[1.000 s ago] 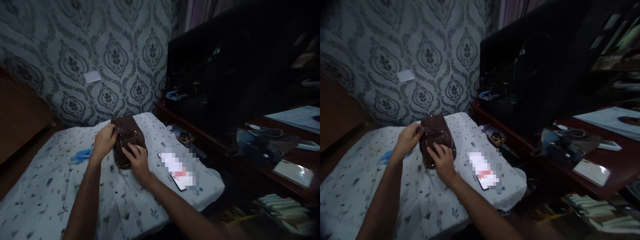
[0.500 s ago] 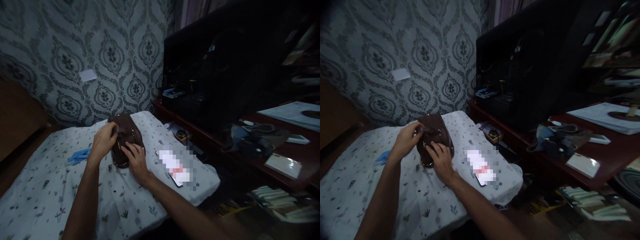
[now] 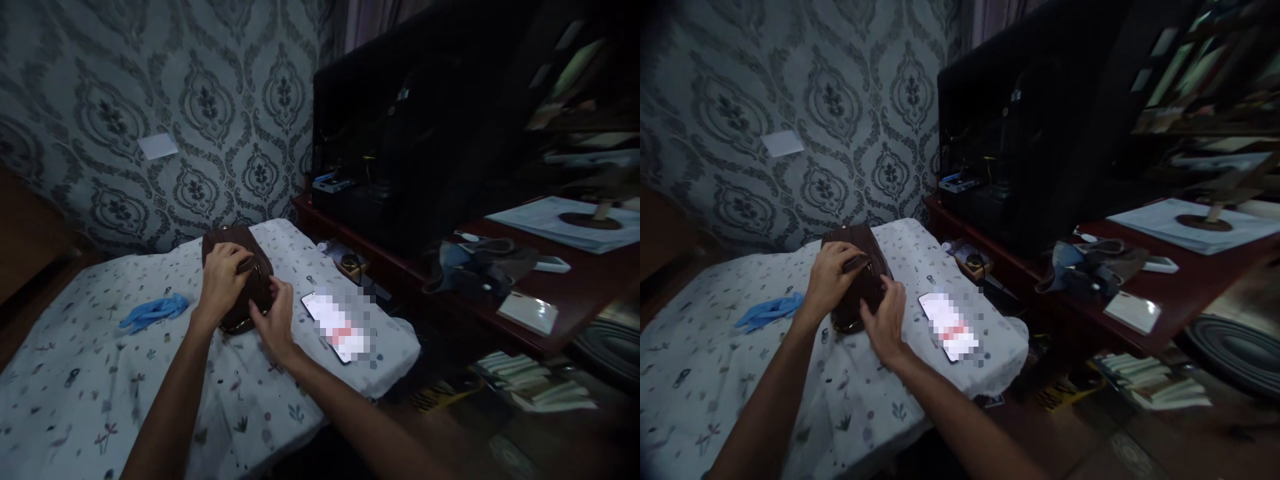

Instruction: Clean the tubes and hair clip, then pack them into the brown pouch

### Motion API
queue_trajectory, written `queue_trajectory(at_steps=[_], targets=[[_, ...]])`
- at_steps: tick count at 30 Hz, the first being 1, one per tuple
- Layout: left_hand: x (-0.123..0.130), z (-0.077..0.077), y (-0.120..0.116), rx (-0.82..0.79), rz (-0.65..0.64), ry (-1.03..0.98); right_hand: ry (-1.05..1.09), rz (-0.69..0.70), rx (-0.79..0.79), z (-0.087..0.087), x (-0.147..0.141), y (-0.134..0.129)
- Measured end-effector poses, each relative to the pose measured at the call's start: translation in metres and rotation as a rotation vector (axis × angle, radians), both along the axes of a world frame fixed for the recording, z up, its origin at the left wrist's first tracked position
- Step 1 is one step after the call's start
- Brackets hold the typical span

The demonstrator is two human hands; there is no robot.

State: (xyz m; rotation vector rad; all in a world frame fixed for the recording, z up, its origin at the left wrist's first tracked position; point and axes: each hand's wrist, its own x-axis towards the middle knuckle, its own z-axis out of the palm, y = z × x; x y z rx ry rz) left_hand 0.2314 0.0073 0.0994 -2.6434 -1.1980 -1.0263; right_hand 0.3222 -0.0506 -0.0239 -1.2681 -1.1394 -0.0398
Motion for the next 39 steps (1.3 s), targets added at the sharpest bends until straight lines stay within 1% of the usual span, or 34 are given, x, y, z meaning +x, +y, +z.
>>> queue_trajectory(at_steps=[3, 6, 12, 16, 26, 31, 39], targets=[[0.003, -0.004, 0.002, -0.002, 0.018, -0.054, 0.155, 0.024, -0.069, -0.003, 0.000, 0.004], [0.004, -0.006, 0.005, -0.023, 0.038, -0.110, 0.199, 0.076, -0.090, -0.003, 0.001, 0.004], [0.006, -0.007, 0.008, -0.040, 0.055, -0.159, 0.180, 0.114, -0.065, 0.000, 0.003, -0.002], [0.005, -0.008, 0.010, -0.046, 0.068, -0.173, 0.172, 0.116, -0.052, 0.000, 0.002, -0.002], [0.003, -0.009, 0.013, -0.025, 0.033, -0.186, 0.167, 0.089, -0.093, 0.001, -0.001, -0.001], [0.003, -0.008, 0.012, -0.023, 0.039, -0.173, 0.145, 0.079, -0.106, 0.000, -0.001, -0.001], [0.004, -0.007, 0.009, -0.031, 0.010, -0.171, 0.136, 0.089, -0.106, 0.001, 0.000, -0.002]])
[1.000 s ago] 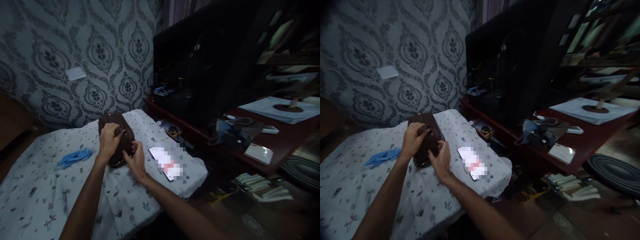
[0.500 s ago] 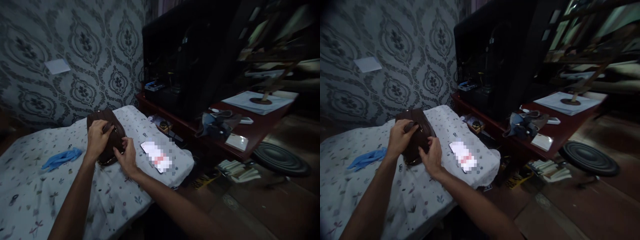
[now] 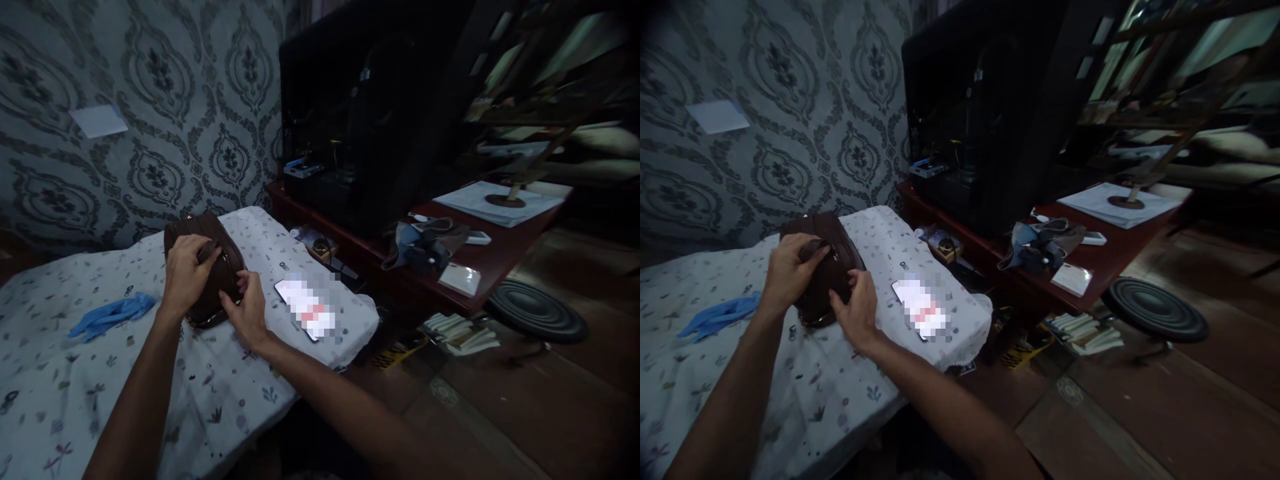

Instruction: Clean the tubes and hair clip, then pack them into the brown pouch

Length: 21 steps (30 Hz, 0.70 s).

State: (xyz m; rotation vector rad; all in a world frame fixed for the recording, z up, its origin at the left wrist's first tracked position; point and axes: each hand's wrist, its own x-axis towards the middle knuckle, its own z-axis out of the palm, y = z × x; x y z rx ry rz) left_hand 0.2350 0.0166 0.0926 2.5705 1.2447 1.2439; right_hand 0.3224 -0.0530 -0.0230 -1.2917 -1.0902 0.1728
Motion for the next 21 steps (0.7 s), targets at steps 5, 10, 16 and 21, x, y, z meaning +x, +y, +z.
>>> queue_trajectory(at_steps=[5, 10, 16, 21], targets=[[0.0001, 0.0011, -0.0002, -0.008, -0.007, 0.014, -0.010, 0.008, 0.000, 0.0005, 0.0000, -0.0004], [-0.0002, 0.0007, 0.0008, -0.016, -0.017, 0.014, -0.010, 0.021, -0.003, 0.0002, 0.0008, -0.0008], [-0.0027, -0.0009, 0.0038, 0.003, -0.080, -0.002, 0.017, 0.038, 0.033, -0.0007, 0.0008, -0.0002], [-0.0033, 0.0011, 0.0039, -0.005, -0.162, 0.041, 0.030, 0.044, 0.010, 0.0001, 0.0010, -0.0006]])
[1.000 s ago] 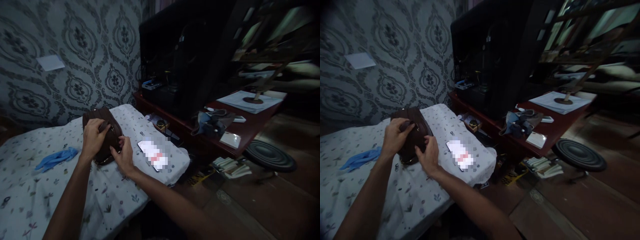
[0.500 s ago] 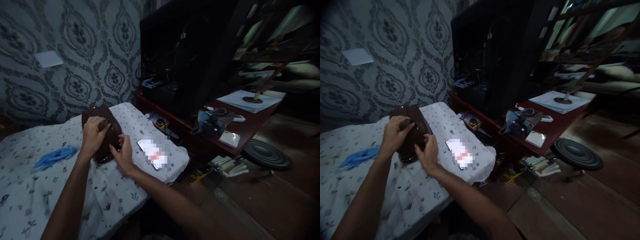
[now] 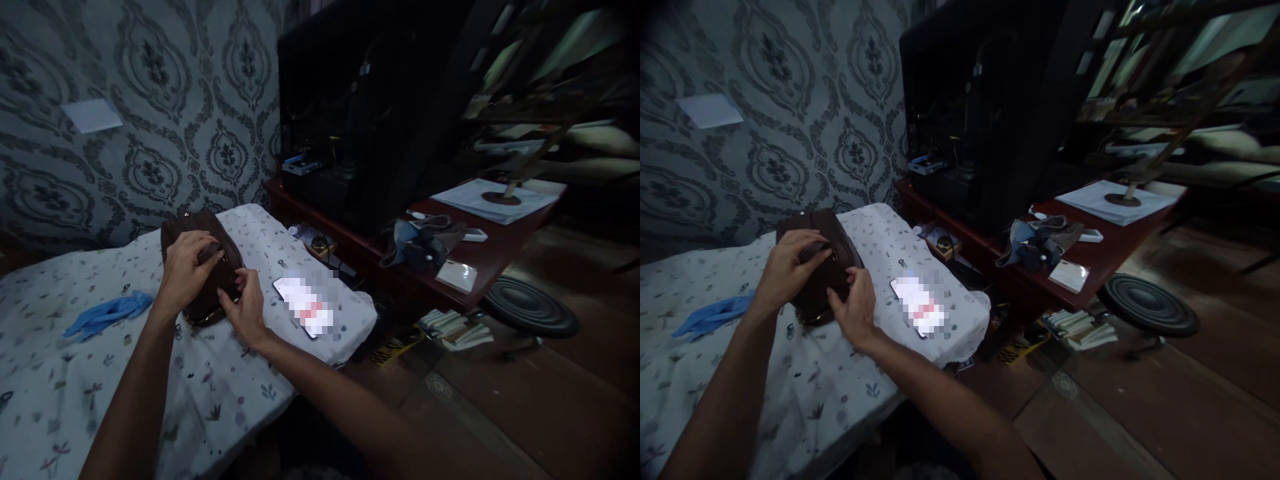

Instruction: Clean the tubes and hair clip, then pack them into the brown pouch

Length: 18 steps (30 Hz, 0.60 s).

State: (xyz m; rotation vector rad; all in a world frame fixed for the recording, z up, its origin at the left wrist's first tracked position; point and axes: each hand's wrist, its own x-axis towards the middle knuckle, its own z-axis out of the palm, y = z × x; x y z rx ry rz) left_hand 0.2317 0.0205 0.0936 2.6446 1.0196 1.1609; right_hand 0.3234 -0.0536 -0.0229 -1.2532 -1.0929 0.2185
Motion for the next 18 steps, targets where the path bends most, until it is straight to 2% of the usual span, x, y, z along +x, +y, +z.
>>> queue_trajectory(at_steps=[4, 7, 13, 18], targets=[[-0.004, 0.007, -0.004, -0.020, 0.010, 0.063, 0.003, 0.007, 0.008, -0.001, 0.000, 0.000], [-0.015, 0.019, -0.009, -0.022, 0.042, 0.151, 0.021, -0.001, 0.014, -0.002, 0.000, 0.001], [-0.045, 0.040, -0.016, -0.084, 0.278, 0.334, 0.020, -0.024, 0.033, -0.002, 0.000, 0.002], [-0.048, 0.042, -0.016, -0.134, 0.367, 0.384, -0.210, 0.002, 0.168, 0.002, 0.000, -0.003]])
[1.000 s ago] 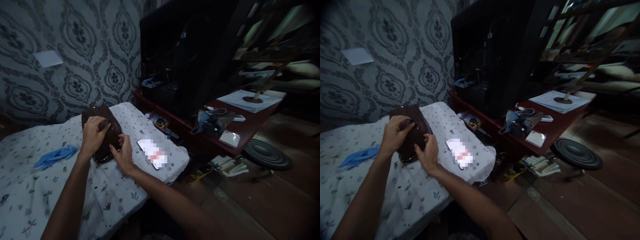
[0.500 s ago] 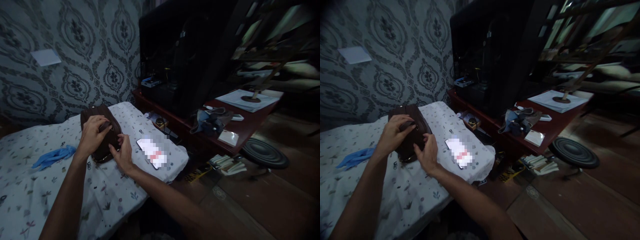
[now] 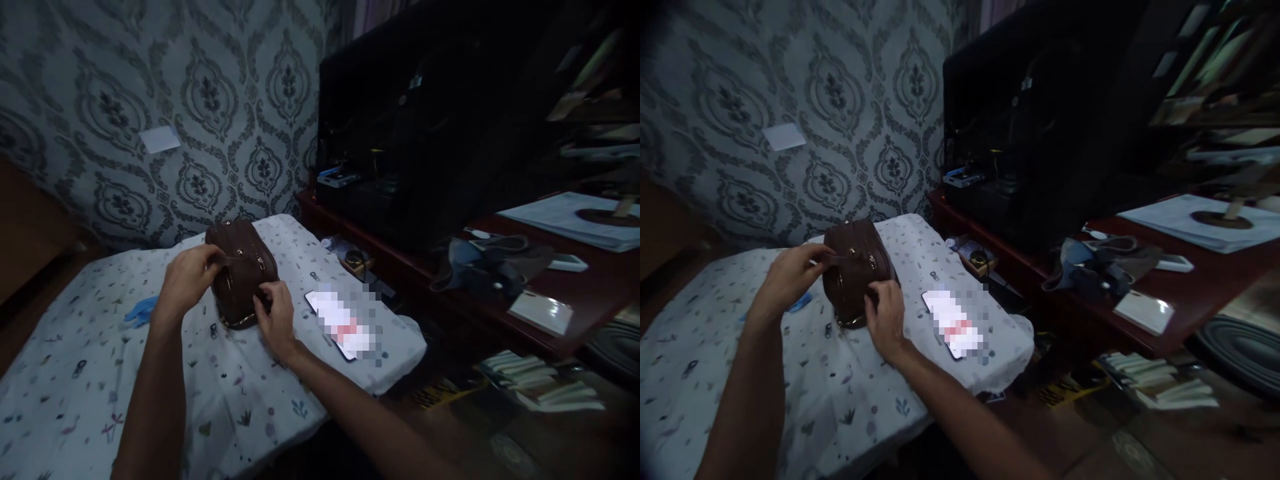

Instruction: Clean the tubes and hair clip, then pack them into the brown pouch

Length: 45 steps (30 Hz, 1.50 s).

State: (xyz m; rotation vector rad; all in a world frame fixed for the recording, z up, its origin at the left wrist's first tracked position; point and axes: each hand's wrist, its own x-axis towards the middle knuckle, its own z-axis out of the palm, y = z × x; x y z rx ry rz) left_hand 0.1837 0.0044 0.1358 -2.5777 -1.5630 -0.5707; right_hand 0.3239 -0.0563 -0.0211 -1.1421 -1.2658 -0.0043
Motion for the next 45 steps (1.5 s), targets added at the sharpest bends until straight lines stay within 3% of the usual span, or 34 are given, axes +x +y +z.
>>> queue_trajectory(at_steps=[7, 11, 25, 45], targets=[[0.0062, 0.0003, -0.0037, 0.015, 0.001, -0.018, -0.427, -0.002, 0.063, -0.0030, -0.0002, -0.0026], [0.0060, 0.0010, -0.0050, 0.028, -0.001, -0.024, -0.529, -0.027, 0.041, -0.0043, -0.0006, -0.0019], [0.0048, 0.0011, -0.0044, 0.060, -0.006, 0.041, -0.538, -0.002, -0.055, -0.0050, -0.0033, -0.0023], [0.0040, 0.0047, -0.0070, 0.042, -0.020, 0.137, -0.497, -0.010, -0.034, -0.0069, -0.0065, -0.0020]])
